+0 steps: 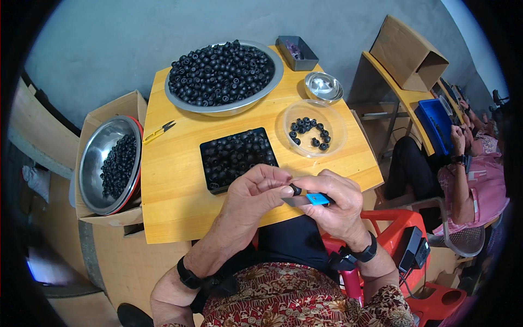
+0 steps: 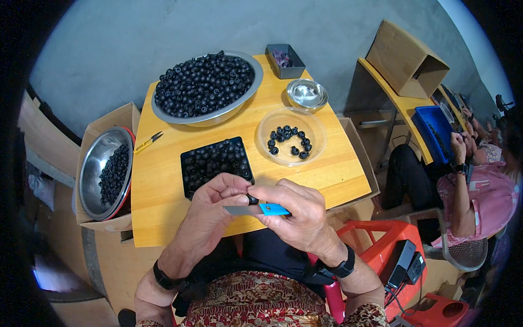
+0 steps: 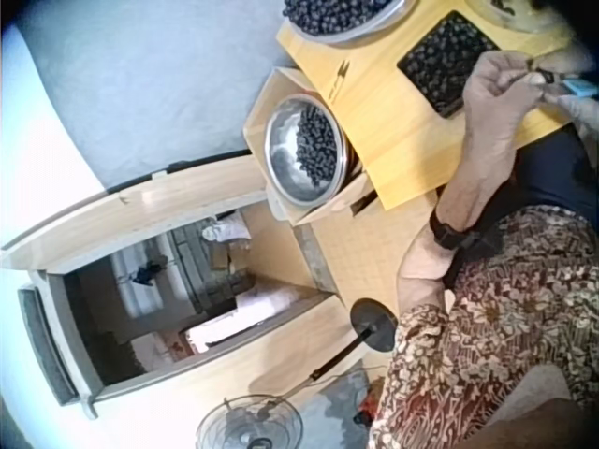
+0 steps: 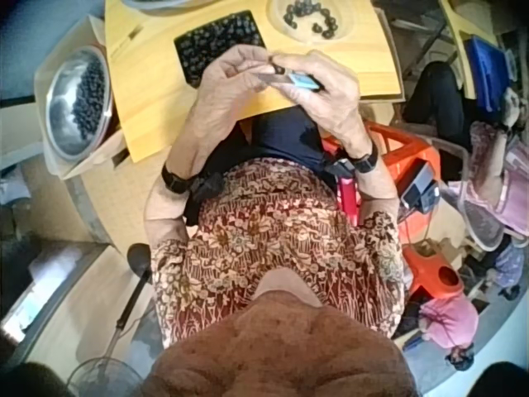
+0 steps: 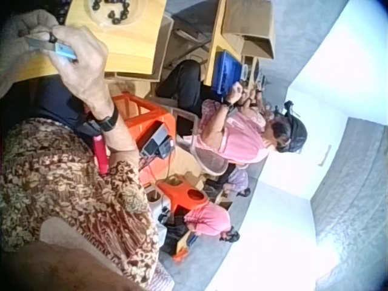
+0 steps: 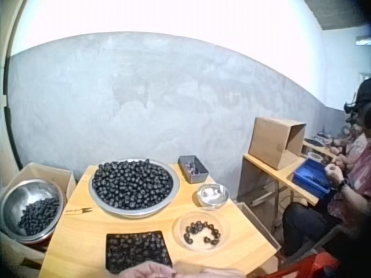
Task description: Manually trimming or deflashing small black rubber or plastic industrial components using a scraper tool.
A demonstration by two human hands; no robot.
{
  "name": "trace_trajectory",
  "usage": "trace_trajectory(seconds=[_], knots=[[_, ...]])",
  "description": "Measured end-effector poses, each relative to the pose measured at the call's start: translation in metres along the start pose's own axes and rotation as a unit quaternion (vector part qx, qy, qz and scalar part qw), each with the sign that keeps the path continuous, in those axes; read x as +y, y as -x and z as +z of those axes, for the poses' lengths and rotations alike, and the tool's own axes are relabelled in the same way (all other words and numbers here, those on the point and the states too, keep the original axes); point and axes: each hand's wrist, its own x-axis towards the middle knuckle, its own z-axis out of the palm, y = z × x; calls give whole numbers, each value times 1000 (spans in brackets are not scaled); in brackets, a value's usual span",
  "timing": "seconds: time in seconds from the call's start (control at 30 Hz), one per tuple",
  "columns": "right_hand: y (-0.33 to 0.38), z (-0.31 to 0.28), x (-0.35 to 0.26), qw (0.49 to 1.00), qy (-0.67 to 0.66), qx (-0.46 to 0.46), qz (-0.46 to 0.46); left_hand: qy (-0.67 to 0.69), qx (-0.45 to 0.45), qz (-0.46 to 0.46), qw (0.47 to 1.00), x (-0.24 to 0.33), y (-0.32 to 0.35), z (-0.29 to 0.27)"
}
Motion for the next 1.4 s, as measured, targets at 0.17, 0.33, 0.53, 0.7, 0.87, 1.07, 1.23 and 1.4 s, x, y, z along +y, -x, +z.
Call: trace_trajectory(seconds=[0.17,0.33,0.53,0.7,0.87,1.07,1.23,1.4], knots=[[4,-1,-3,999,23,33,-23,107,6,-75,991,-4,5,7],[11,-3,-7,990,105,66,-67,108,-5,-36,993,-1,6,23],[24,-10,-10,977,166,90,-101,151,-39,-52,986,-4,7,33],[30,-12,-8,972,174,107,-113,149,-44,-56,986,-9,6,37],[29,-16,-14,978,162,99,-85,115,-36,-43,992,-12,6,38],[35,-25,-9,990,116,73,-41,86,-47,-39,994,-16,6,36],[42,-37,-6,990,101,89,-52,140,-50,-63,987,-19,8,34],[44,-45,-12,970,230,39,-70,170,-56,-76,981,-21,7,33]])
